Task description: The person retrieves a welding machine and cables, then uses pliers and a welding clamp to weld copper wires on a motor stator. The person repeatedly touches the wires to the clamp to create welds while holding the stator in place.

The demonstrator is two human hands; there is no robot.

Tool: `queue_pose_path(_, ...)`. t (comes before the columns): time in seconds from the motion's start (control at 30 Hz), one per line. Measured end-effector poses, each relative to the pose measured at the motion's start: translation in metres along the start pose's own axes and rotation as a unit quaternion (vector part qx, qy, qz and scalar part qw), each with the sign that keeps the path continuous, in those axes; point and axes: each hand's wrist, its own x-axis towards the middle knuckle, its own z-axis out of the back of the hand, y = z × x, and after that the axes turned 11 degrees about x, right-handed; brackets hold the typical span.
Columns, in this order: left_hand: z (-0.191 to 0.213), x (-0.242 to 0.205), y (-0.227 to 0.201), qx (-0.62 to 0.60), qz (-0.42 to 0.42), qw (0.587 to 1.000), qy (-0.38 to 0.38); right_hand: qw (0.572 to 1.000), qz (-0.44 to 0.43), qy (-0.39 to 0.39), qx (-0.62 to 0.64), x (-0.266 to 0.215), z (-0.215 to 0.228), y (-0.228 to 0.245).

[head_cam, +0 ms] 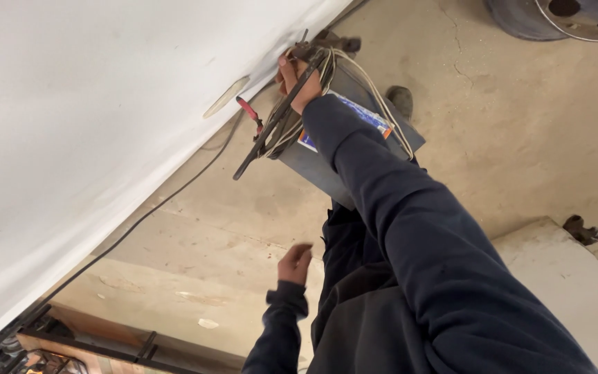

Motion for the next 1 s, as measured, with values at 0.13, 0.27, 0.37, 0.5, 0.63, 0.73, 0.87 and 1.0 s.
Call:
queue_pose_path(0.13,0.032,0.070,-0.181,0.060,-0.217,0.971,-0.078,0.992,-0.036,-0.028,0.115,0.012,-0.015,-0.018)
queue_pose_path(0.27,0.078,0.164,-0.306,0.190,-0.381,0.882,-0.199,0.995,-0.016,0.017,0.096,0.021,-0.003,-0.040)
queue_pose_path(0.37,0.084,0.238,-0.332,0.274,-0.407,0.857,-0.158,0.995,0.045,0.083,-0.042,0.012,0.010,-0.047)
queue_pose_path(0.5,0.069,0.330,-0.309,0.342,-0.319,0.880,-0.078,0.949,0.237,0.136,-0.160,0.004,0.021,-0.025)
queue_pose_path(0.63,0.060,0.345,-0.279,0.304,-0.291,0.899,-0.125,0.970,0.136,0.123,-0.158,-0.008,0.043,-0.046)
queue_pose_path(0.73,0.063,0.357,-0.303,0.316,-0.274,0.903,-0.097,0.986,-0.036,0.158,-0.028,-0.023,0.073,0.000)
queue_pose_path(0.87,0.053,0.351,-0.300,0.302,-0.211,0.925,-0.092,0.960,-0.166,0.148,0.173,-0.069,0.158,0.018)
queue_pose_path(1.0,0.016,0.306,-0.331,0.122,-0.313,0.937,-0.095,0.962,-0.259,-0.051,0.067,-0.115,0.259,0.027)
